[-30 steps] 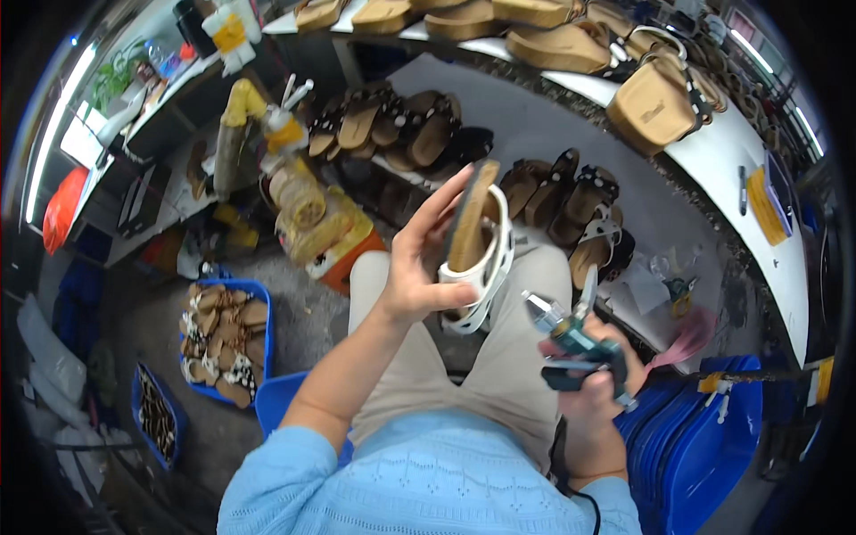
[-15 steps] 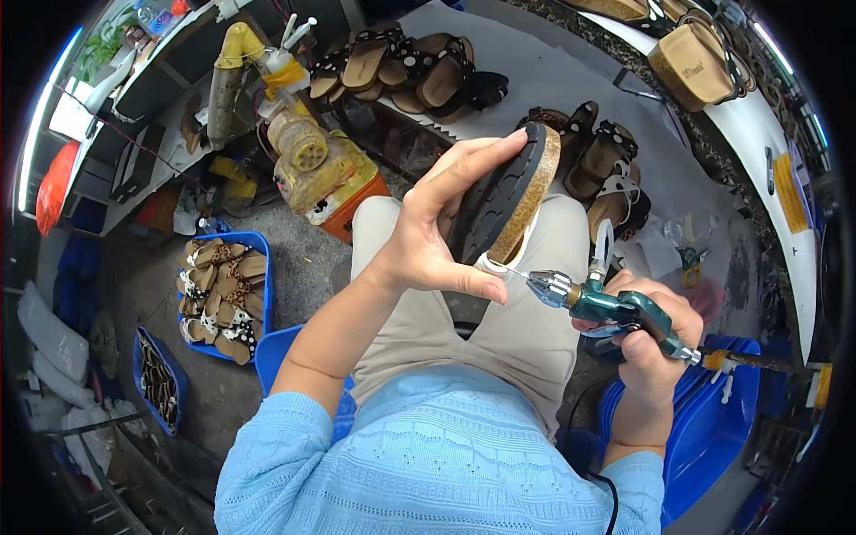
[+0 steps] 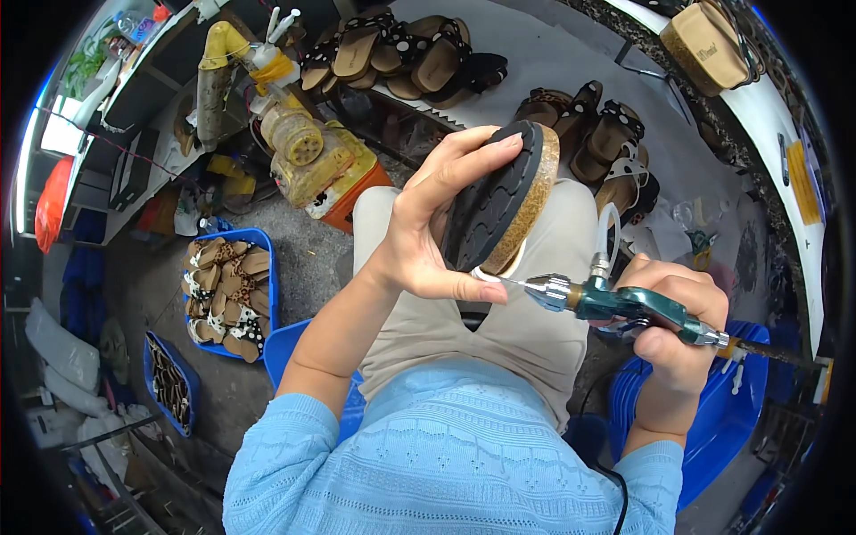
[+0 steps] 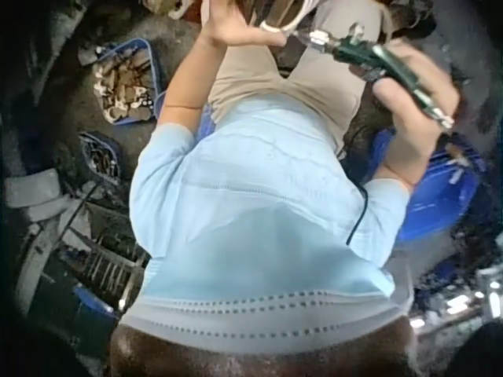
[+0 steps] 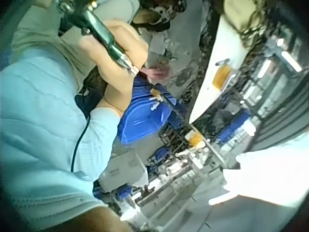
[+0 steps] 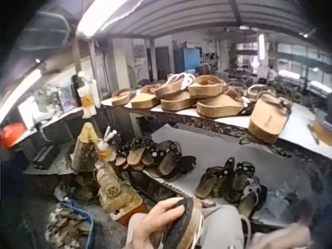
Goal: The person applies adhesive along the straps and soles of sandals using a handheld pneumatic applicator tool and places each finished sandal onto the upper shelf.
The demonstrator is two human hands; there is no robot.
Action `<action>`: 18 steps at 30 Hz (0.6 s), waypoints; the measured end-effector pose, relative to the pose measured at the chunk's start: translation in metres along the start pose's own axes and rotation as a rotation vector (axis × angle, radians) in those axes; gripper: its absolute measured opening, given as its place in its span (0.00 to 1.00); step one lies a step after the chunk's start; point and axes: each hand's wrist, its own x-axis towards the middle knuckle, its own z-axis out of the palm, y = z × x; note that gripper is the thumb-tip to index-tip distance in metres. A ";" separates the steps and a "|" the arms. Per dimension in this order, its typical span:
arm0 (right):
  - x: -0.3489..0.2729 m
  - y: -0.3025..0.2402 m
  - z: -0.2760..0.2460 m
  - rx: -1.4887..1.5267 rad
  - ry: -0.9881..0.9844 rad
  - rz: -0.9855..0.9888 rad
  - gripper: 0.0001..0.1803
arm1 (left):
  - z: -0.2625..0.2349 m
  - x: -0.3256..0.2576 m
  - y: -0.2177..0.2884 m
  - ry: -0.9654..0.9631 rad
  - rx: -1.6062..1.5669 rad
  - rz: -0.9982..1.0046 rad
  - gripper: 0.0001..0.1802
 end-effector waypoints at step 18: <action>-0.043 0.067 -0.032 0.702 0.454 0.053 0.23 | -0.042 0.162 0.008 -0.036 -1.170 -0.446 0.55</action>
